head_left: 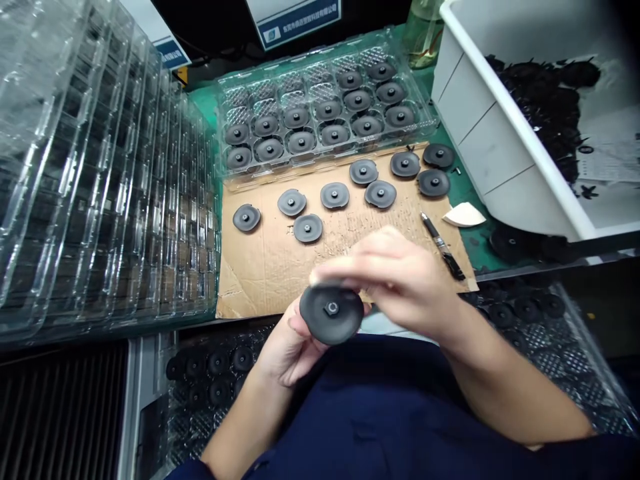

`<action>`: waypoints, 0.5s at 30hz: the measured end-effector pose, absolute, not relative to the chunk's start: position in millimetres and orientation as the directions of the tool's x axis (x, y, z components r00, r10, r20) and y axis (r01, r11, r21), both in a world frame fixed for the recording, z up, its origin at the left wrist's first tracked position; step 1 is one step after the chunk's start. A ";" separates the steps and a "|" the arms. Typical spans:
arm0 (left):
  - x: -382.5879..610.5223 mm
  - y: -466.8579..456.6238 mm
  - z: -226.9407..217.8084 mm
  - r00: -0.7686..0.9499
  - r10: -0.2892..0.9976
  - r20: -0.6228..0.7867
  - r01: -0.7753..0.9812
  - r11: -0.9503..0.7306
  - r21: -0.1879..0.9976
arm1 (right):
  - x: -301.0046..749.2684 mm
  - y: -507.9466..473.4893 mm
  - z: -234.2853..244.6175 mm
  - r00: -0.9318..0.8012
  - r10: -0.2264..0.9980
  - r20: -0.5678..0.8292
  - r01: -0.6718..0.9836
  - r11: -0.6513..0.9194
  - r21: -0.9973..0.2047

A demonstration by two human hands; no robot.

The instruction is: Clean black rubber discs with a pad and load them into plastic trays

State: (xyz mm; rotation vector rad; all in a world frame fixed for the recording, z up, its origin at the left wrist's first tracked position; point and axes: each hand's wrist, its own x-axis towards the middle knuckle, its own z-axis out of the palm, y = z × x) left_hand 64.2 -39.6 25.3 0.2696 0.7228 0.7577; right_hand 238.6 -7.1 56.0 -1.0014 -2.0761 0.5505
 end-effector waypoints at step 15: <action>64.5 -31.2 23.1 0.606 0.639 -0.474 -0.524 0.769 0.367 | 251.3 -23.1 23.1 -0.047 0.977 0.209 0.514 0.203 -0.833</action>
